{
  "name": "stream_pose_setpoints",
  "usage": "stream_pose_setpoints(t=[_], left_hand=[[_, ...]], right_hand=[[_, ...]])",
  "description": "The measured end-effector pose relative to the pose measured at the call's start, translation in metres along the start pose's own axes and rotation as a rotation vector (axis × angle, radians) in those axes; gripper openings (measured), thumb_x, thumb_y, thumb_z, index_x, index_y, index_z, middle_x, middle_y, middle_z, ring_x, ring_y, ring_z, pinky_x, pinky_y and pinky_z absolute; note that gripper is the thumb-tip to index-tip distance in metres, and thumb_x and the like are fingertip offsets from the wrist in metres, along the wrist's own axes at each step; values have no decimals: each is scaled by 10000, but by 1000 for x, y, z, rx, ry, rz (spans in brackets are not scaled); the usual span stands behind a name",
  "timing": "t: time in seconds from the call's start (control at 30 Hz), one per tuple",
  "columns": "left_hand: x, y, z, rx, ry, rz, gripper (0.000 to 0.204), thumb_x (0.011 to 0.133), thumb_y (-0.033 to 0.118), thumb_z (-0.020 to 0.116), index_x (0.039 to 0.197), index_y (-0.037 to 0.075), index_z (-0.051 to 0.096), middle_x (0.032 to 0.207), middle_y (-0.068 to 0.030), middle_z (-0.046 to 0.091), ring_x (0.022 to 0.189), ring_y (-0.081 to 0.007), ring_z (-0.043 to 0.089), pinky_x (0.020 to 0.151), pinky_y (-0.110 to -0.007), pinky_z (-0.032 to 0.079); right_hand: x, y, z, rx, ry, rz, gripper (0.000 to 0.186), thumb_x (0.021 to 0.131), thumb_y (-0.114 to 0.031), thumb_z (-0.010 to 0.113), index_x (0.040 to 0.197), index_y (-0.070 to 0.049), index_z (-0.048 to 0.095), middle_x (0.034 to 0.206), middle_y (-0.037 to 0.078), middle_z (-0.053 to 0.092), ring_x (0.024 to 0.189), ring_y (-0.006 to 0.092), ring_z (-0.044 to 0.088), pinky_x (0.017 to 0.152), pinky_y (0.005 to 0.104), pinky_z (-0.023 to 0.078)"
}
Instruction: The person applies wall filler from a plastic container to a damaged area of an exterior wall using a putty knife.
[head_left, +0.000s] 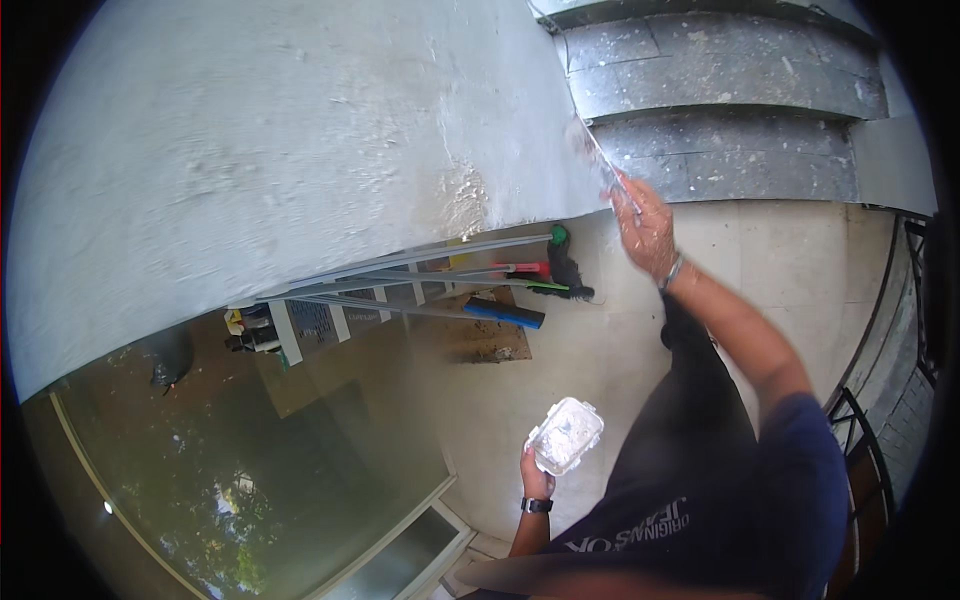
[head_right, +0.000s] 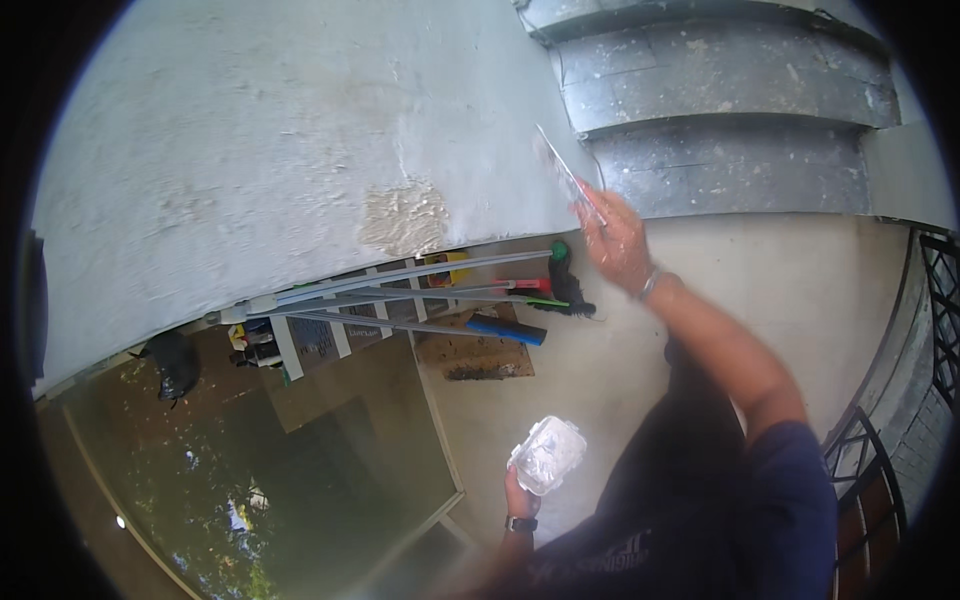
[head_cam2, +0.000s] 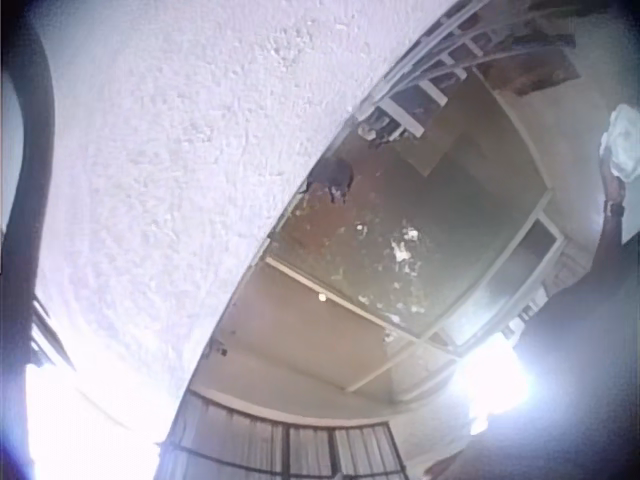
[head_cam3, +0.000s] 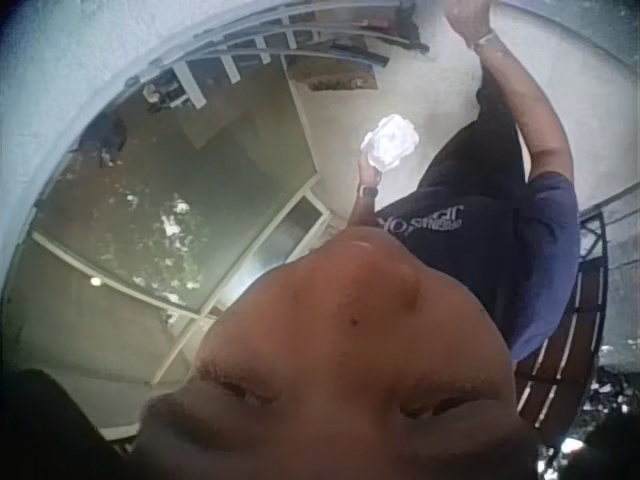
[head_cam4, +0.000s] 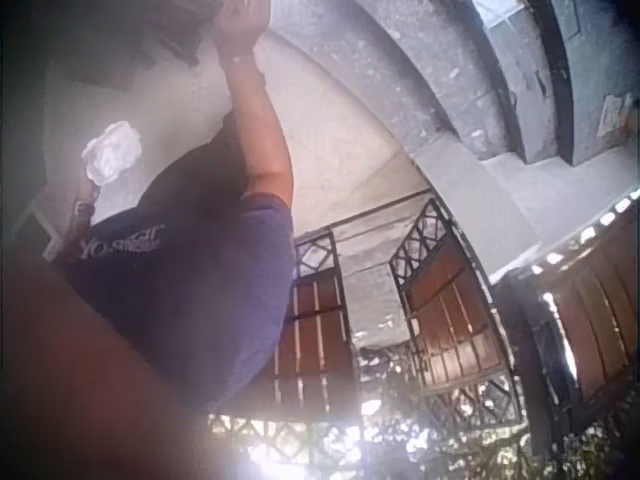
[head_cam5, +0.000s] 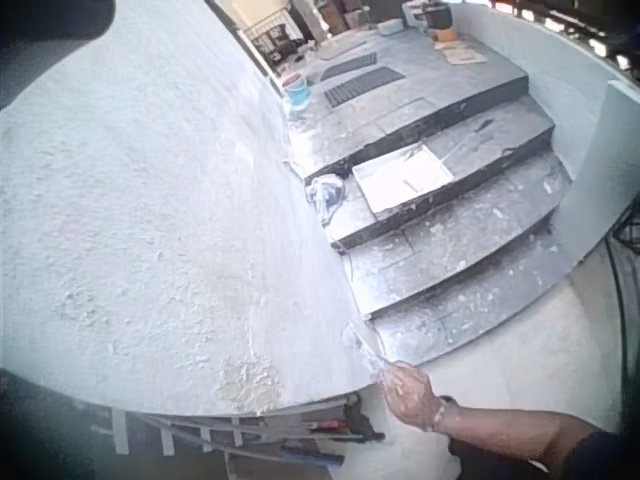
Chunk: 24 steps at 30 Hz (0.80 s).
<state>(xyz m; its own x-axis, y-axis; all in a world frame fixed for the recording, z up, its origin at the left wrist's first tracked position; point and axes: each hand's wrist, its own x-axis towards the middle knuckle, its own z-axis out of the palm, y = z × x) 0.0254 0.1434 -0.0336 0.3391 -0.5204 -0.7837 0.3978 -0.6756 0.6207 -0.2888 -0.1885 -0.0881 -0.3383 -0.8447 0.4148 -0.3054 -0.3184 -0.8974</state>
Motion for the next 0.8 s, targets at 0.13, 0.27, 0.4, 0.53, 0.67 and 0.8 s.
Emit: stream_pose_setpoints(t=[0.13,0.27,0.4,0.53,0.67,0.8], left_hand=[[2,6,7,-25,-63,76,461,1013,262,326,1381,-11,382,1334,-170,512,1222,-286,529,1030,-419,440],[7,10,22,-81,-99,161,464,1012,269,337,1373,-18,386,1339,-171,509,1220,-289,532,1023,-422,446],[21,-2,16,-168,-125,200,452,996,264,361,1351,-12,407,1324,-164,520,1215,-284,533,1017,-413,450],[41,-19,4,-188,-134,265,487,986,325,346,1361,20,408,1334,-148,520,1203,-289,545,970,-428,482],[31,-13,15,-167,-138,303,531,991,398,307,1391,60,399,1360,-122,516,1179,-293,567,869,-448,540],[27,-9,16,-267,-168,296,495,987,327,350,1377,25,395,1344,-149,515,1178,-295,564,919,-432,521]], right_hand=[[14,-103,-16,241,-136,648,267,874,-75,561,1088,69,628,871,212,682,802,362,662,728,397,525],[70,-139,-26,-167,-314,316,308,874,-184,516,1002,69,636,805,265,653,749,402,652,727,426,518],[116,-149,-20,-267,-353,122,309,832,-185,479,734,53,649,702,250,641,654,418,616,717,431,517],[141,-153,-15,-52,-496,258,337,819,-173,473,608,30,639,587,195,630,570,339,630,658,401,524],[156,-165,-20,80,-496,400,296,848,-163,497,651,19,623,584,99,634,521,128,615,540,285,504],[177,-196,-34,118,-458,376,304,867,-157,498,652,23,616,613,99,649,538,128,631,533,259,514]])
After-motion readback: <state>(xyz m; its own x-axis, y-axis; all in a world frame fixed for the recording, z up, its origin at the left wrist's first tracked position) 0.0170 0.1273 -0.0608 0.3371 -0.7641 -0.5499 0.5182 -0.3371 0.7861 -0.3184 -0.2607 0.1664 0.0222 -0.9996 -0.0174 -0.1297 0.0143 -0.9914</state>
